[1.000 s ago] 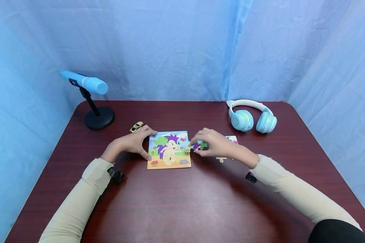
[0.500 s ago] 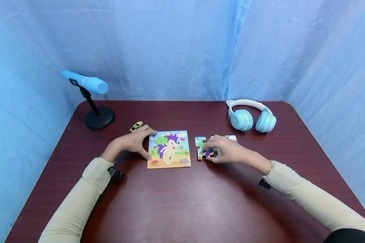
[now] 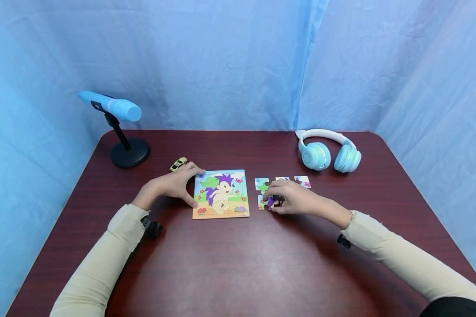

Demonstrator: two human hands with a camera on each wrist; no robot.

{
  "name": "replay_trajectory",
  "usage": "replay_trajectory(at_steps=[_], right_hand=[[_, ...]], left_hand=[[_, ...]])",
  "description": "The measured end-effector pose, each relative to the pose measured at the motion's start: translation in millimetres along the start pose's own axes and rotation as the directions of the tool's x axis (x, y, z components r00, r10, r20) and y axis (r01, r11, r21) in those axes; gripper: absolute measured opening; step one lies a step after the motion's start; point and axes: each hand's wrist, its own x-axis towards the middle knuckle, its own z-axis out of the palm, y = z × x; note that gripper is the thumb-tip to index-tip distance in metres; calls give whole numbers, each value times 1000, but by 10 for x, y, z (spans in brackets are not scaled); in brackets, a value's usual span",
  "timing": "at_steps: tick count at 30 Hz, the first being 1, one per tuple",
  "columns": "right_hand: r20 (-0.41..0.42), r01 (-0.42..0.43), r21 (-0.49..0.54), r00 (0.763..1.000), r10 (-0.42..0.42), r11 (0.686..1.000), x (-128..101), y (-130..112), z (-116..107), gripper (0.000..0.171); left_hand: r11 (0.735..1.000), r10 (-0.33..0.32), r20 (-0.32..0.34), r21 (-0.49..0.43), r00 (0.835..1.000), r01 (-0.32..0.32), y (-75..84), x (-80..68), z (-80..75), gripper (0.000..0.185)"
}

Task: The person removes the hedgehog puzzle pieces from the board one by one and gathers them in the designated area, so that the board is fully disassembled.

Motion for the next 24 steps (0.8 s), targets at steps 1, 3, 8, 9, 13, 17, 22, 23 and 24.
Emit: replay_trajectory(at_steps=[1,3,8,9,13,17,22,23,24], right_hand=[[-2,0,-4,1000,0,1000,-1,2,4,26],[-7,-4,-10,1000,4,1000,-2,8,12,26],[-20,-4,-3,1000,3,1000,-1,16,27,25],[-23,0,-1,1000,0,1000,0,17,30,25],[-31,8,12,999,-8,1000,5,9,36,25],[-30,3,13,1000,-3,1000,3,-2,34,25],[-25,-10,16,1000,10,1000,1,-21,21,25],[-25,-12,16,1000,12,1000,3,-26,20,25],[-25,-12,17,1000,13,1000,5,-29,20,25]], left_hand=[[1000,0,0,0,1000,0,0,2,-1,102],[1000,-1,-1,-1,1000,1,-2,5,-3,102],[1000,2,0,-1,1000,-2,-18,15,-1,102],[1000,2,1,-2,1000,-2,-20,15,0,102],[1000,6,-1,-6,1000,-6,-26,14,7,102],[1000,8,-1,-8,1000,-8,-27,10,13,102],[1000,0,0,-19,1000,0,-15,6,10,102],[1000,-1,1,-20,1000,1,-12,5,8,102],[1000,-2,1,-21,1000,2,-10,4,7,102]])
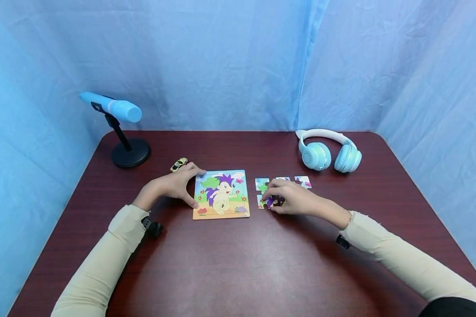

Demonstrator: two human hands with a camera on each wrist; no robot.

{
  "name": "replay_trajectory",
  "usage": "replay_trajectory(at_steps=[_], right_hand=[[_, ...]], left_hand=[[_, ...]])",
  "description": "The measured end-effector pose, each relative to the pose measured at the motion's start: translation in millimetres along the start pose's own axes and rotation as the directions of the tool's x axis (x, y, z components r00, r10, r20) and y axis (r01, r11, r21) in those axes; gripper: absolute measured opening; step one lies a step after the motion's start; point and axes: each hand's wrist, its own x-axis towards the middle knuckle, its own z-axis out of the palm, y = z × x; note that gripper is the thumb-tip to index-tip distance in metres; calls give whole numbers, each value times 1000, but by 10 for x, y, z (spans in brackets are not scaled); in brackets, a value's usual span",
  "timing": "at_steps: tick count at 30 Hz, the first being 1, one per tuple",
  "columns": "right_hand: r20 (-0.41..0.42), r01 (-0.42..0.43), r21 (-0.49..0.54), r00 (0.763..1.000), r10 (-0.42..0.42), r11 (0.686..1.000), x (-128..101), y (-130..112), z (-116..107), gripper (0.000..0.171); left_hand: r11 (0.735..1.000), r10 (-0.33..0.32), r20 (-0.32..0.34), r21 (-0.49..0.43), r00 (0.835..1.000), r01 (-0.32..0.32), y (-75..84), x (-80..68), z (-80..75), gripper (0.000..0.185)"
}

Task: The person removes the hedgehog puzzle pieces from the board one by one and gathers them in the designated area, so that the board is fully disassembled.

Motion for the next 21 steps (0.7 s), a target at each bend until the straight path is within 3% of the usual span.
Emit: replay_trajectory(at_steps=[10,21], right_hand=[[-46,20,2,999,-20,1000,118,-67,40,28],[1,14,25,1000,-14,1000,383,-246,85,31]], left_hand=[[1000,4,0,5,1000,-4,9,-5,-2,102],[1000,-2,-1,15,1000,2,17,1,-7,102]])
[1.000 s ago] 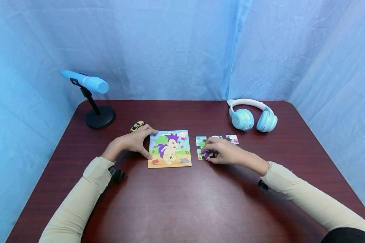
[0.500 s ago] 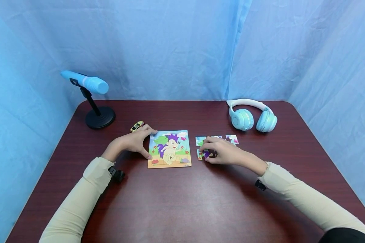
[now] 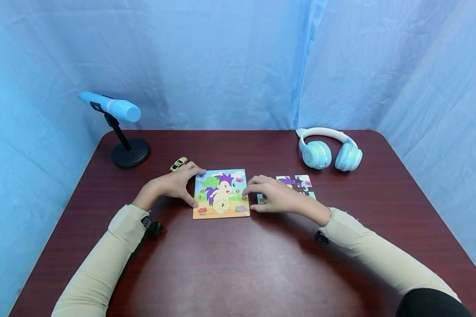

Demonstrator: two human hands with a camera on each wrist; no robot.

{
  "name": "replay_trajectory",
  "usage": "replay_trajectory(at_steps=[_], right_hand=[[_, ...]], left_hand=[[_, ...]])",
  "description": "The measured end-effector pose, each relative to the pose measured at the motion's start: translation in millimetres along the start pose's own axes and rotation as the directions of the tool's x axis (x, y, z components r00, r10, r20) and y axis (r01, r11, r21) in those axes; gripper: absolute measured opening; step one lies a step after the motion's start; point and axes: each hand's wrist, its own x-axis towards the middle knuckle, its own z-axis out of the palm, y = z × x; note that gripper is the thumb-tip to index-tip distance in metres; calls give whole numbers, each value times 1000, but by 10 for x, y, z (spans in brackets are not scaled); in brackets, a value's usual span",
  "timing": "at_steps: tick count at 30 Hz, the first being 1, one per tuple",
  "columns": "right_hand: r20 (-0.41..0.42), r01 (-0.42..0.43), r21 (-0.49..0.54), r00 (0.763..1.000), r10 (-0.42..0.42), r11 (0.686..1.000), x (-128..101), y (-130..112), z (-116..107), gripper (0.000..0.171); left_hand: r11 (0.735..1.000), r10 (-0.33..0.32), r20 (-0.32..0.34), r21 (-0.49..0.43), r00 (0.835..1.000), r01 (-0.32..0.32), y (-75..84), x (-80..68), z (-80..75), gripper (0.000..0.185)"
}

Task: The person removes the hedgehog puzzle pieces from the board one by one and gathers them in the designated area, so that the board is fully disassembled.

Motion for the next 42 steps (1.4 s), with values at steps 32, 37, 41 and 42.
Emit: replay_trajectory(at_steps=[32,37,41,42], right_hand=[[182,10,6,983,-11,1000,366,-216,59,21],[209,-13,25,978,8,1000,392,-235,38,22],[217,-12,33,976,5,999,402,-235,26,23],[218,-11,33,976,4,999,405,-233,26,23]], left_hand=[[1000,-5,-1,5,1000,5,-25,12,5,102],[1000,-3,0,9,1000,3,-23,10,4,102],[1000,-1,-1,12,1000,1,-24,13,4,102],[1000,0,-1,12,1000,0,-23,14,3,102]])
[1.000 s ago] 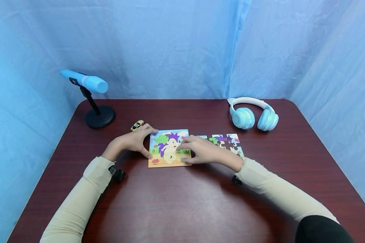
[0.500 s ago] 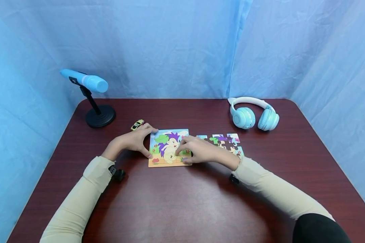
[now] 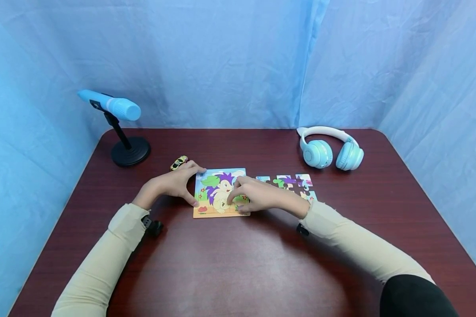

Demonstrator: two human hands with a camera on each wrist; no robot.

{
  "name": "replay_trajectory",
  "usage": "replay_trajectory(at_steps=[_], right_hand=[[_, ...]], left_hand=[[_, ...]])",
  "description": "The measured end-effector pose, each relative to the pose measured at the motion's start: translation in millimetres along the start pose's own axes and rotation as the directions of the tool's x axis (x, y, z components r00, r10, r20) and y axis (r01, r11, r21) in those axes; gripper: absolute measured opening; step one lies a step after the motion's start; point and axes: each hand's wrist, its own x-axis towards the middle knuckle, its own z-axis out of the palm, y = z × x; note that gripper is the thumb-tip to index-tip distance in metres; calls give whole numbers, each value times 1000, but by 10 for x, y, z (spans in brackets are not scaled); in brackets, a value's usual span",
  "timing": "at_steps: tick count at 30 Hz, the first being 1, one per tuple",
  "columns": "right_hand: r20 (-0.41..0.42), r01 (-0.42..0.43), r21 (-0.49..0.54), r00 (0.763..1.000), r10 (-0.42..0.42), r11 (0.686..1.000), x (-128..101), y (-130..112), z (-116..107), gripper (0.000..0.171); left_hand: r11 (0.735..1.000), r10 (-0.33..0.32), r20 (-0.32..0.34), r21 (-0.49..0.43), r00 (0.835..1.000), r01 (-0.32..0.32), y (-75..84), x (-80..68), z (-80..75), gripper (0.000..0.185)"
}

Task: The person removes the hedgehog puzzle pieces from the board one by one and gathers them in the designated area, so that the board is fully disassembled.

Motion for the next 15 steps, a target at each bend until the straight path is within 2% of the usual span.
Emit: replay_trajectory(at_steps=[11,15], right_hand=[[7,-26,72,1000,26,997,12,-17,6,21],[14,-50,67,999,49,997,10,-55,-2,23]], left_hand=[[1000,-1,4,0,1000,1,8,-2,-6,102],[1000,3,4,5,1000,-3,2,0,-6,102]])
